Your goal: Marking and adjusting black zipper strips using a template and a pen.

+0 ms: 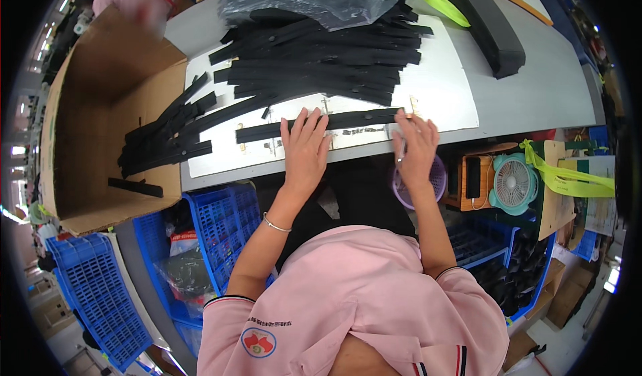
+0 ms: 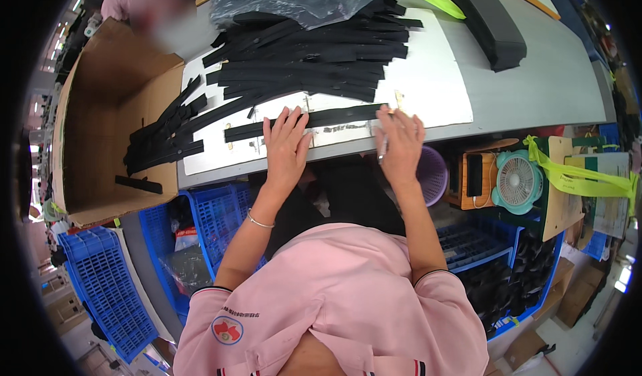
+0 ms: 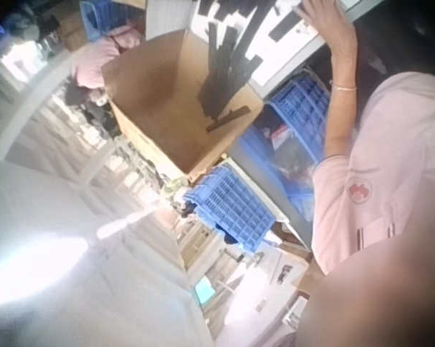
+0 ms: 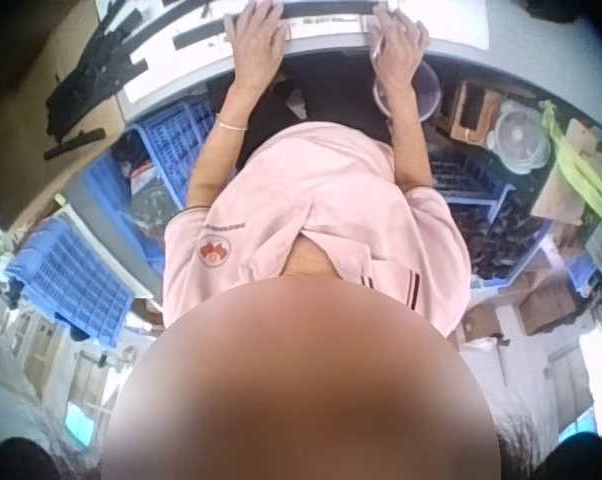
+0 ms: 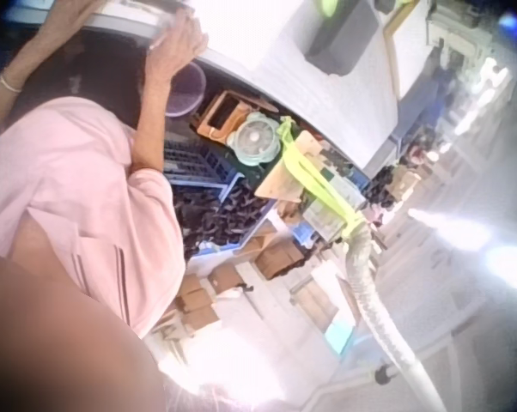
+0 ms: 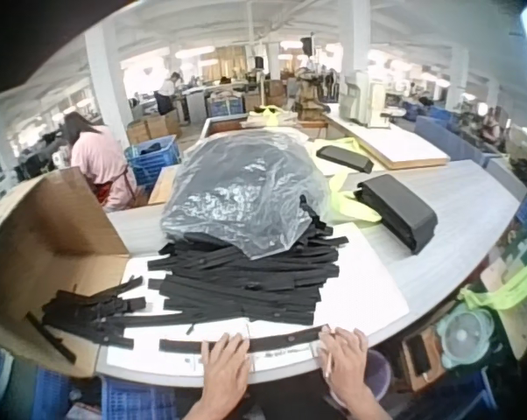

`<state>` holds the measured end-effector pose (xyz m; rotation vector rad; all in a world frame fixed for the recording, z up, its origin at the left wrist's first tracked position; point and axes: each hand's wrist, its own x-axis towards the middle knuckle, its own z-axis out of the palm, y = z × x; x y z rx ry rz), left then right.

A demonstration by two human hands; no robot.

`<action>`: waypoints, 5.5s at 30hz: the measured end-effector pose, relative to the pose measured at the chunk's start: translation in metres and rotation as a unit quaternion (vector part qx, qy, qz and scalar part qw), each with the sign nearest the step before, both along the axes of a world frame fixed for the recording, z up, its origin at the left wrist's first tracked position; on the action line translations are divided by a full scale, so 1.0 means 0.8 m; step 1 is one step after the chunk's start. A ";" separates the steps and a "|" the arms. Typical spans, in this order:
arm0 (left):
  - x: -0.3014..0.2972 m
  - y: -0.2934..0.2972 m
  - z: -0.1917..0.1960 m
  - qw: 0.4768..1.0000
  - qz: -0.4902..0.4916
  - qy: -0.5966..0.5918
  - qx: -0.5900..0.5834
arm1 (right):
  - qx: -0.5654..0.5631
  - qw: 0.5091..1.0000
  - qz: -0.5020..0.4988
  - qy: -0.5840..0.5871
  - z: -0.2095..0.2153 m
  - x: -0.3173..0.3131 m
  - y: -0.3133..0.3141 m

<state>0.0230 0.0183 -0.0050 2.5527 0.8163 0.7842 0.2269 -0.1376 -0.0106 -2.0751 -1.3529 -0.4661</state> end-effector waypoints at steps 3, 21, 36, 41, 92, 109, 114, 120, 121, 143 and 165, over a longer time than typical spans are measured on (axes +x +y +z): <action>-0.021 -0.011 0.000 0.999 0.033 0.018 -0.020 | 0.003 1.000 -0.022 0.004 0.002 0.019 -0.011; -0.101 0.004 -0.006 0.985 0.150 0.080 -0.029 | -0.006 1.000 0.001 -0.004 0.004 0.023 -0.010; -0.097 0.002 -0.001 0.984 0.171 0.052 -0.012 | 0.034 0.833 0.211 0.510 0.063 -0.131 0.156; -0.095 0.002 -0.002 0.984 0.173 0.039 -0.015 | -0.007 0.836 0.231 0.498 0.018 -0.147 0.197; -0.098 0.003 -0.009 0.982 0.176 0.068 0.012 | 0.071 0.920 0.110 0.369 0.015 -0.066 0.143; -0.041 -0.013 0.019 0.993 0.112 -0.025 -0.022 | 0.036 0.952 0.126 0.276 0.013 -0.064 0.144; 0.004 -0.002 0.009 0.987 0.060 -0.116 -0.098 | 0.062 0.958 0.141 0.240 0.000 -0.060 0.147; 0.013 0.004 0.002 0.983 0.082 -0.156 -0.054 | 0.095 0.943 0.133 0.289 0.003 -0.063 0.144; 0.013 0.004 0.001 0.983 0.084 -0.156 -0.054 | 0.097 0.928 0.149 0.326 0.003 -0.063 0.141; 0.010 0.002 0.002 0.989 0.086 -0.117 -0.038 | 0.135 0.869 0.129 0.459 0.029 -0.003 0.076; 0.146 0.047 0.004 0.964 -0.107 -0.123 -0.208 | 0.091 0.860 0.030 0.501 0.019 0.038 0.063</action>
